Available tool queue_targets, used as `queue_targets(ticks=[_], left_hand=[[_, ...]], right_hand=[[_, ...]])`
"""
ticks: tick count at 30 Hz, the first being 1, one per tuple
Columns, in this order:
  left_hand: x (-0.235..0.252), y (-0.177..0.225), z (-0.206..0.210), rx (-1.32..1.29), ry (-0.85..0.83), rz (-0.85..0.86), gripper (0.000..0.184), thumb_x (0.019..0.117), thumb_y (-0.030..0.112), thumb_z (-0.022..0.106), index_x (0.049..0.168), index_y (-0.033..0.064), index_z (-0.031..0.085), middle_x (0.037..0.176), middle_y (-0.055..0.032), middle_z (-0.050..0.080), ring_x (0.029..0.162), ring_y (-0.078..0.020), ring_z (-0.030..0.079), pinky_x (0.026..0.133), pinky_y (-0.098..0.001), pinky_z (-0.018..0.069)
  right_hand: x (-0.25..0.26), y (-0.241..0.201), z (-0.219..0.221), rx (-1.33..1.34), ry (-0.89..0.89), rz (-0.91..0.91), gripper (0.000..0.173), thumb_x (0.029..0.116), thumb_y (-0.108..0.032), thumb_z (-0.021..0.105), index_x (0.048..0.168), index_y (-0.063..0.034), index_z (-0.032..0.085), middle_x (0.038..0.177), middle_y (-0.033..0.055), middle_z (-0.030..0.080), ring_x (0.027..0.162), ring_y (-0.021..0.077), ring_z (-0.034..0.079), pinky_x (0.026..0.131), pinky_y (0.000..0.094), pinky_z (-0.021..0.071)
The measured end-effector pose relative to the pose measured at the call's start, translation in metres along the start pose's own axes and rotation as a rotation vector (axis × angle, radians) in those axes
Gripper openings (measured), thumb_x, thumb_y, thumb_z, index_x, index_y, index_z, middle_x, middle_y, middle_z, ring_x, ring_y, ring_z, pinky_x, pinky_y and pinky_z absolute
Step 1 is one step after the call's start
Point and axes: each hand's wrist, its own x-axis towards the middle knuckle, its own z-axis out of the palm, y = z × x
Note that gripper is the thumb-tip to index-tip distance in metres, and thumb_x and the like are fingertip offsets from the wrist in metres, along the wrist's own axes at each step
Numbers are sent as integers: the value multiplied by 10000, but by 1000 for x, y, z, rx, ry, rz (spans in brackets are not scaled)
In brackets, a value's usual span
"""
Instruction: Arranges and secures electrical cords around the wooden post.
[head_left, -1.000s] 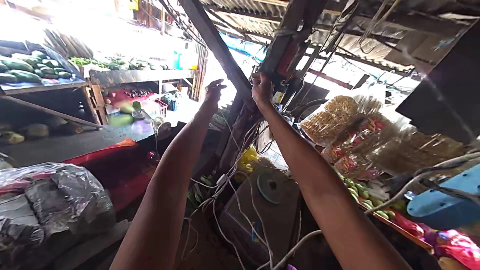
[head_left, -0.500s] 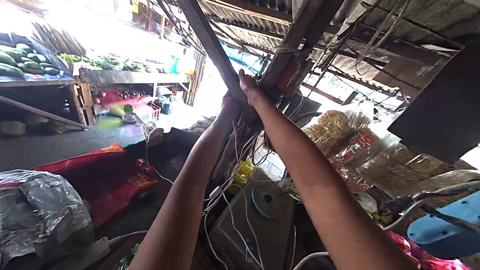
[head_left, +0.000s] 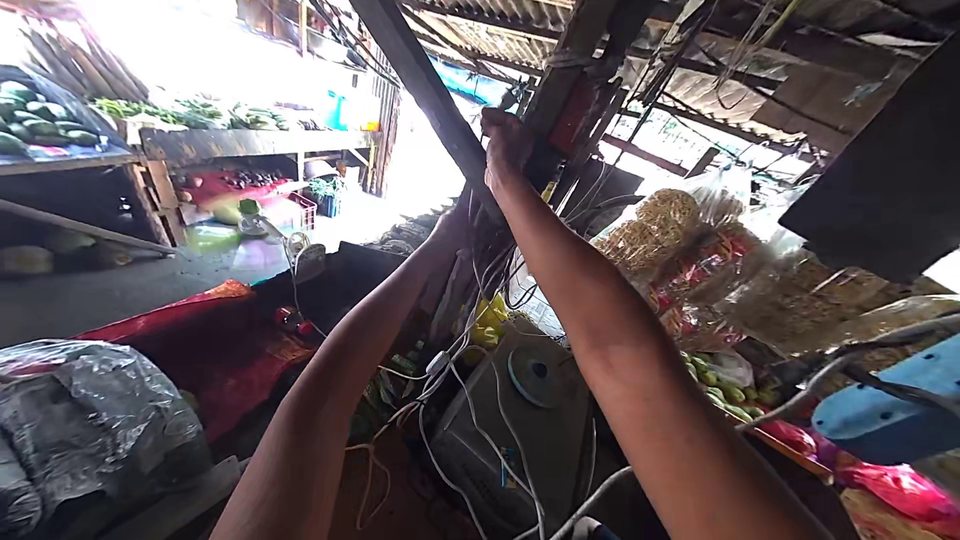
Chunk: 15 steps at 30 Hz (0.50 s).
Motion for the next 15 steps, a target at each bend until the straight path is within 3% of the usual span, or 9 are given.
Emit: queue_targets(ticks=[2, 4, 6, 8, 10, 12, 15], left_hand=[[-3, -12, -2, 22, -6, -83, 287, 1050, 153, 566, 1259, -41, 602, 1098, -173, 657, 878, -200, 655, 813, -385, 572], [-3, -15, -3, -54, 99, -78, 300, 1004, 144, 641, 1240, -40, 625, 1043, -170, 685, 829, -199, 668, 781, -389, 583], [-6, -8, -3, -171, 175, -47, 416, 958, 82, 685, 1319, -54, 528, 1010, -166, 673, 809, -185, 667, 760, -366, 587], [-12, 5, 1, -110, 227, -26, 521, 929, 60, 695, 1386, -52, 473, 1086, -202, 689, 914, -233, 695, 841, -404, 586], [-16, 19, 7, 92, 321, 47, 573, 964, 117, 680, 1439, -51, 409, 1280, -257, 621, 1144, -332, 642, 987, -483, 521], [-22, 42, 16, 348, 397, 228, 539, 984, 167, 652, 1434, -54, 455, 1412, -301, 503, 1294, -417, 526, 1071, -534, 444], [-20, 72, 29, 581, 340, 499, 516, 961, 193, 700, 1436, 49, 561, 1451, -266, 492, 1339, -462, 457, 1084, -558, 423]], right_hand=[[1, 5, -10, -76, 26, -93, 136, 942, -80, 693, 1054, -23, 744, 1029, 117, 741, 1002, 217, 674, 923, 436, 508], [-3, 7, -26, -54, 85, -127, 132, 936, -101, 711, 1037, -19, 739, 995, 115, 740, 950, 215, 687, 894, 427, 532], [-6, 11, -44, 120, 111, -142, 134, 922, -24, 694, 1037, 45, 690, 945, 133, 700, 853, 187, 669, 815, 360, 568], [-13, 12, -66, 285, 145, -112, 108, 904, 57, 664, 1009, 69, 647, 929, 142, 694, 846, 181, 684, 798, 334, 592], [-23, 14, -88, 344, 175, -109, 84, 921, 75, 641, 1000, 59, 619, 909, 114, 682, 838, 158, 691, 795, 312, 603], [-37, 18, -107, 303, 170, -184, 68, 931, 69, 628, 998, 65, 614, 896, 96, 681, 836, 145, 694, 808, 314, 605], [-69, 29, -122, 22, 60, -358, 84, 938, 33, 621, 952, 91, 681, 928, 124, 729, 908, 143, 710, 883, 336, 588]])
